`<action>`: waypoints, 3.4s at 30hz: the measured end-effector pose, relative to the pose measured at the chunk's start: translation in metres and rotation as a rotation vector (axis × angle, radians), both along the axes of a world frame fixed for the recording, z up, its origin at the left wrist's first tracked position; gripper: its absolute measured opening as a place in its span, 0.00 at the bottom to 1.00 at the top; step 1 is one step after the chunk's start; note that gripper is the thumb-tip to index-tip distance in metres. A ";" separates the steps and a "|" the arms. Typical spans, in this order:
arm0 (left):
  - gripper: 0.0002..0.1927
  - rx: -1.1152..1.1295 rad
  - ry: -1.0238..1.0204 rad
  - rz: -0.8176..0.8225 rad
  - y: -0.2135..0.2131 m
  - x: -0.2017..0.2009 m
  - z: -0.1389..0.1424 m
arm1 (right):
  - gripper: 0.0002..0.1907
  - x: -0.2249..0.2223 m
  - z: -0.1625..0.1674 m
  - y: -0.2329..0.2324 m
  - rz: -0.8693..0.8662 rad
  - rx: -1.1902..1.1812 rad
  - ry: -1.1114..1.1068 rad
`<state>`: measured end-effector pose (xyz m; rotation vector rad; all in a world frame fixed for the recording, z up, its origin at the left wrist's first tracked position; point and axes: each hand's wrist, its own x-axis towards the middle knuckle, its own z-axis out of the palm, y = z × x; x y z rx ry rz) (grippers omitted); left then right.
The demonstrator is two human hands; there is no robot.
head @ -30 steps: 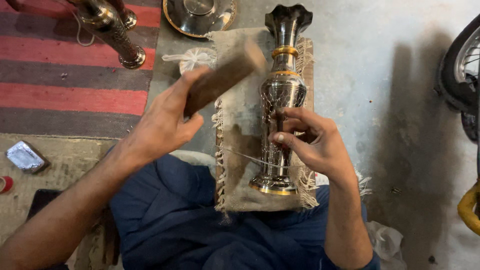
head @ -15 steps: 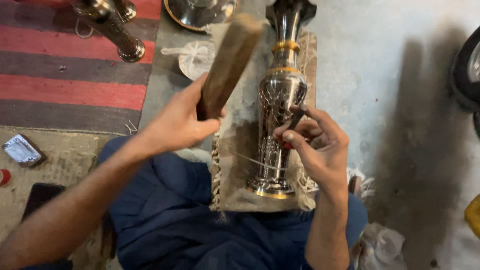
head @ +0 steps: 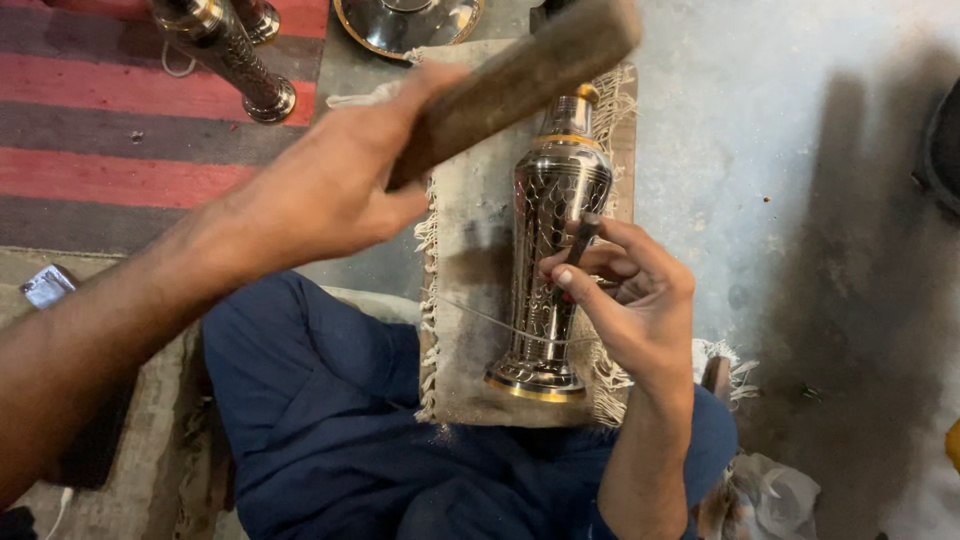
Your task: The person sits on the floor with a brass vase resting on a cloth pad and engraves a pattern into its surface. They hold a chisel against the vase with one hand and strike it repeatedly with a wooden mallet, repositioning the chisel to work different areas of the pattern.
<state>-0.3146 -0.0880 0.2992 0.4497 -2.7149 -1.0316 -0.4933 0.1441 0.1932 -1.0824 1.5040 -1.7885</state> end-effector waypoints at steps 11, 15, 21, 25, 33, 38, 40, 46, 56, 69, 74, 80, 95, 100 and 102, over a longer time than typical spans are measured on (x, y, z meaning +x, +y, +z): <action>0.34 -0.083 -0.004 0.004 0.007 0.007 -0.002 | 0.21 0.003 -0.002 -0.001 -0.046 0.014 0.016; 0.37 -0.078 -0.029 0.042 0.010 0.003 -0.002 | 0.21 0.003 0.000 -0.003 -0.047 0.013 0.039; 0.36 -0.230 0.085 -0.083 0.009 0.002 -0.001 | 0.21 0.003 0.002 -0.003 -0.040 0.022 -0.017; 0.36 -0.543 -0.018 -0.056 0.008 0.001 -0.002 | 0.22 0.001 0.001 -0.003 -0.047 0.045 0.004; 0.35 -0.426 0.199 -0.123 0.006 0.000 0.000 | 0.22 0.001 -0.002 -0.002 -0.051 0.023 -0.028; 0.36 -0.472 0.019 -0.082 0.007 -0.003 0.000 | 0.22 0.000 -0.003 -0.002 -0.034 0.025 -0.029; 0.36 -0.481 0.027 -0.072 0.007 -0.004 0.000 | 0.22 -0.001 -0.003 -0.002 -0.028 0.011 -0.027; 0.34 -0.554 -0.017 -0.084 0.007 -0.004 0.000 | 0.21 -0.002 -0.004 0.000 -0.028 0.046 -0.039; 0.35 -0.683 -0.015 -0.073 0.008 -0.004 0.001 | 0.21 -0.006 -0.015 0.000 -0.017 -0.003 -0.059; 0.34 -0.081 -0.013 0.068 -0.004 0.044 -0.055 | 0.18 -0.013 -0.026 0.015 -0.218 -0.149 -0.368; 0.39 0.210 -0.295 0.071 0.001 0.093 -0.128 | 0.17 -0.015 -0.030 0.048 -0.287 -0.217 -0.452; 0.38 -0.067 0.043 0.019 0.046 0.087 -0.109 | 0.19 0.011 -0.039 0.071 -0.320 -0.129 -0.463; 0.11 -0.459 0.829 -0.460 0.130 -0.007 -0.094 | 0.20 0.035 -0.002 0.050 -0.464 -0.023 -0.340; 0.12 -0.266 0.812 -0.410 0.128 0.011 -0.095 | 0.19 0.049 0.016 0.021 -0.380 0.121 -0.144; 0.11 -0.250 0.782 -0.308 0.115 0.026 -0.097 | 0.20 0.052 0.022 0.011 -0.347 0.157 -0.094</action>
